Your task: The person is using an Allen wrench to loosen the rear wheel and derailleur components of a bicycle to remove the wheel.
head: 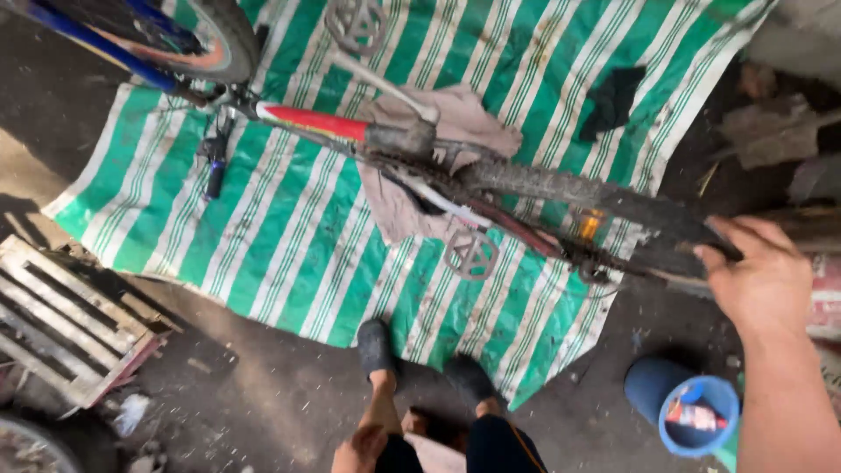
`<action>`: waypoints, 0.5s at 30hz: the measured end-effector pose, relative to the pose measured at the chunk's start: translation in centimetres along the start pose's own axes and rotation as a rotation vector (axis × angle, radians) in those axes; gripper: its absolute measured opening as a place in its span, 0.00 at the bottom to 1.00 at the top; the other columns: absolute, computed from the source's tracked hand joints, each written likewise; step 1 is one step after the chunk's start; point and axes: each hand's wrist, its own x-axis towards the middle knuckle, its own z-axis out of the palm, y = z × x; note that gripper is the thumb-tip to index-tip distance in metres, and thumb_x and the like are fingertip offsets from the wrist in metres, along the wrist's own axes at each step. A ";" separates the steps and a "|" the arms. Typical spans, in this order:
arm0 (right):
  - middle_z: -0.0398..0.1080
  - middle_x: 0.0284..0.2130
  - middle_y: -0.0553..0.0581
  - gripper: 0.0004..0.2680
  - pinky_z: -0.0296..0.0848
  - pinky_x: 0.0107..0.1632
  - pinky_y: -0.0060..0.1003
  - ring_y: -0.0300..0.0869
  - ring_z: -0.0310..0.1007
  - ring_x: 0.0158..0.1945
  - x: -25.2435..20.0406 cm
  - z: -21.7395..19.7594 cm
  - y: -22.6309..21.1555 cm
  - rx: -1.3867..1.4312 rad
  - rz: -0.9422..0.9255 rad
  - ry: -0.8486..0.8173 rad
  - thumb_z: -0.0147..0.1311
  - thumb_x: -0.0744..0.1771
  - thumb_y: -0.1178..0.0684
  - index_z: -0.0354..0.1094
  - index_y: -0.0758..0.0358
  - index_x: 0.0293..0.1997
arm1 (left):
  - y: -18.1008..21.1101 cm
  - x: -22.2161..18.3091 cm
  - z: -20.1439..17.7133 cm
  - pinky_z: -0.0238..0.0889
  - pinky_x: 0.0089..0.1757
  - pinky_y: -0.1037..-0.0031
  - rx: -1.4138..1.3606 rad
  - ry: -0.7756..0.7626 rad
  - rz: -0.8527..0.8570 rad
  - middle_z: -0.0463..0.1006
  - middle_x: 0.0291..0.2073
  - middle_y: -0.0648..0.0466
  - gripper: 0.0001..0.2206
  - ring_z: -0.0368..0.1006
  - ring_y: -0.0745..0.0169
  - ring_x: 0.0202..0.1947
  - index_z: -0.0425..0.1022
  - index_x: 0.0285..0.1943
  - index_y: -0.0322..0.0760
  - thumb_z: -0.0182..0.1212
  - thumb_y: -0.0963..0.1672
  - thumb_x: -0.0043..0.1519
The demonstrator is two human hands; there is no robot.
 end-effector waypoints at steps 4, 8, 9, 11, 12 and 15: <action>0.83 0.64 0.47 0.17 0.83 0.61 0.38 0.42 0.84 0.62 -0.2 1.2 -1.6 -0.125 0.040 0.032 0.73 0.70 0.51 0.89 0.50 0.68 | 0.3 6.0 -4.4 0.74 0.55 0.81 0.240 -0.073 -0.113 0.91 0.53 0.79 0.19 0.88 0.75 0.53 0.83 0.63 0.85 0.66 0.62 0.62; 0.84 0.63 0.47 0.16 0.84 0.61 0.38 0.42 0.84 0.62 -0.2 0.1 -4.0 -0.136 0.027 0.005 0.71 0.69 0.51 0.88 0.52 0.67 | -0.7 4.4 -9.5 0.76 0.54 0.69 0.208 -0.043 -0.019 0.92 0.53 0.69 0.21 0.88 0.64 0.57 0.85 0.64 0.76 0.65 0.59 0.61; 0.84 0.63 0.48 0.16 0.82 0.62 0.39 0.44 0.84 0.62 0.9 0.2 -4.2 -0.092 0.049 -0.003 0.69 0.69 0.51 0.88 0.52 0.67 | 1.0 5.3 -10.9 0.74 0.59 0.64 0.238 -0.063 -0.047 0.88 0.63 0.64 0.24 0.85 0.57 0.63 0.84 0.67 0.73 0.61 0.60 0.61; 0.83 0.64 0.49 0.17 0.83 0.61 0.40 0.44 0.84 0.60 1.4 -1.3 -6.6 -0.057 0.092 0.005 0.70 0.69 0.52 0.87 0.54 0.68 | 3.1 6.2 -10.6 0.75 0.60 0.69 0.316 -0.046 -0.038 0.88 0.62 0.69 0.21 0.86 0.65 0.60 0.85 0.66 0.73 0.63 0.58 0.62; 0.82 0.66 0.50 0.18 0.84 0.60 0.42 0.44 0.84 0.58 1.5 -1.9 -7.7 -0.018 0.130 0.000 0.71 0.69 0.53 0.86 0.56 0.69 | 4.1 6.6 -10.1 0.76 0.61 0.74 0.394 -0.036 -0.041 0.88 0.61 0.74 0.19 0.86 0.73 0.58 0.86 0.64 0.74 0.65 0.57 0.64; 0.85 0.58 0.65 0.13 0.89 0.36 0.35 0.48 0.86 0.42 1.7 -5.0 -12.1 0.086 0.126 -0.012 0.71 0.71 0.57 0.83 0.67 0.64 | 7.8 8.0 -6.8 0.74 0.58 0.61 0.523 -0.108 0.049 0.83 0.63 0.64 0.22 0.82 0.57 0.61 0.85 0.64 0.77 0.60 0.53 0.59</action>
